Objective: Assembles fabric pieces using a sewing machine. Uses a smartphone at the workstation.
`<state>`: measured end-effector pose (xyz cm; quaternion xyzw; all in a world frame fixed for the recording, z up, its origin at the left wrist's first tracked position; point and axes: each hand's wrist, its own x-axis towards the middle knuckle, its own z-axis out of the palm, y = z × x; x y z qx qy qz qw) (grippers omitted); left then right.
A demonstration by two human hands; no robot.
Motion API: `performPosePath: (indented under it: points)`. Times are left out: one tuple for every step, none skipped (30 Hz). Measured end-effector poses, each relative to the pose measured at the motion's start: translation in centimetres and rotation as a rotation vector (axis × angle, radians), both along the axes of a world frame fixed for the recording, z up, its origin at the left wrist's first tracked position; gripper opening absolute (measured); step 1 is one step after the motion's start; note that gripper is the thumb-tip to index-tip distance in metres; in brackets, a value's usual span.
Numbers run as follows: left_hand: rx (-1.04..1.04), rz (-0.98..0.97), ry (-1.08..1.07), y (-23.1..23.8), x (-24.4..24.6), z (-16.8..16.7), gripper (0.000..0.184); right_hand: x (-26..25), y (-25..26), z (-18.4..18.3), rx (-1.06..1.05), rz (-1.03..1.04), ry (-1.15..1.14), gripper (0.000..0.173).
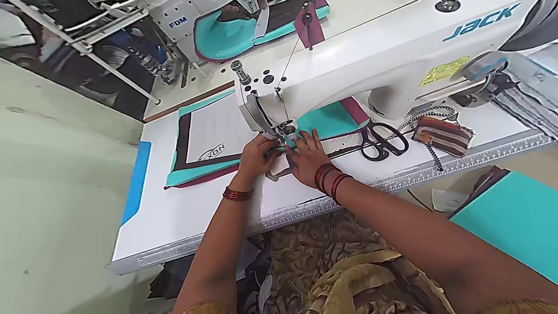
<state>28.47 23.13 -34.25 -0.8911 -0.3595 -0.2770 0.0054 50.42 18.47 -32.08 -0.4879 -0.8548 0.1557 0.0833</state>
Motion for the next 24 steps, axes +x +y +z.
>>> performPosePath:
  points:
    - [-0.001,0.014,-0.007,0.1,0.1,-0.1,0.025,0.1,0.0,0.0,0.0,-0.006,-0.001,0.052]
    - [-0.004,0.032,-0.015,0.1,0.2,-0.1,0.024,0.1,0.0,0.0,0.001,-0.009,-0.004,0.051]
    - [-0.001,0.048,-0.021,0.2,0.4,-0.1,0.023,0.2,-0.1,0.0,0.0,-0.009,-0.003,0.05]
    - [0.0,0.069,-0.022,0.2,0.5,-0.1,0.023,0.2,-0.1,0.1,0.002,-0.008,-0.001,0.049]
    - [0.004,0.09,-0.016,0.1,0.6,0.0,0.022,0.3,-0.2,0.1,0.0,-0.008,0.006,0.047]
    - [0.006,0.11,-0.01,0.1,0.8,0.0,0.022,0.5,-0.5,0.1,0.013,-0.01,0.027,0.044]
    - [0.004,0.131,-0.005,0.2,0.9,0.1,0.022,0.9,-0.9,0.0,0.043,-0.015,0.079,0.04]
    - [-0.005,0.157,0.002,0.3,1.1,0.1,0.021,1.4,-1.5,-0.3,0.097,-0.028,0.162,0.036]
    - [-0.017,0.192,0.014,0.4,1.2,0.1,0.021,2.0,-2.2,-0.7,0.152,-0.05,0.244,0.034]
    - [-0.031,0.231,0.023,0.5,1.2,0.1,0.021,2.8,-3.0,-1.2,0.22,-0.083,0.311,0.033]
    - [-0.045,0.27,0.025,0.5,1.4,0.2,0.02,3.7,-3.6,-1.4,0.274,-0.13,0.354,0.031]
    - [-0.059,0.31,0.026,0.5,1.5,0.3,0.019,5.0,-4.2,-1.3,0.318,-0.189,0.363,0.03]
    - [-0.069,0.348,0.022,0.6,1.7,0.4,0.018,6.6,-4.5,-1.0,0.353,-0.252,0.34,0.029]
    - [-0.089,0.39,0.02,0.6,1.8,0.4,0.018,8.2,-4.8,-0.6,0.365,-0.32,0.313,0.029]
    - [-0.105,0.434,0.021,0.6,1.8,0.5,0.018,9.7,-4.7,-0.4,0.377,-0.394,0.281,0.03]
    - [-0.127,0.478,0.025,0.6,1.8,0.6,0.019,10.9,-4.6,-0.4,0.376,-0.465,0.243,0.031]
    - [-0.151,0.521,0.026,0.5,1.9,0.7,0.019,11.9,-4.4,-0.3,0.339,-0.527,0.199,0.033]
    - [-0.167,0.554,0.021,0.5,2.1,0.9,0.02,12.4,-4.2,0.0,0.257,-0.576,0.151,0.036]
    - [-0.174,0.577,0.009,0.5,2.2,1.1,0.02,12.5,-3.9,0.4,0.147,-0.607,0.099,0.04]
    - [-0.18,0.597,-0.006,0.4,2.2,1.2,0.02,12.2,-3.6,0.8,0.045,-0.63,0.05,0.044]
    - [-0.187,0.617,-0.022,0.2,2.2,1.3,0.02,11.7,-3.4,1.0,-0.023,-0.654,0.004,0.046]
    - [-0.194,0.641,-0.031,0.1,2.2,1.3,0.021,11.2,-3.2,1.5,-0.082,-0.683,-0.036,0.044]
    - [-0.213,0.668,-0.03,0.0,2.2,1.3,0.023,10.8,-2.9,2.2,-0.147,-0.72,-0.061,0.043]
    - [-0.226,0.696,-0.02,-0.2,2.1,1.3,0.024,10.6,-2.6,2.9,-0.21,-0.761,-0.075,0.045]
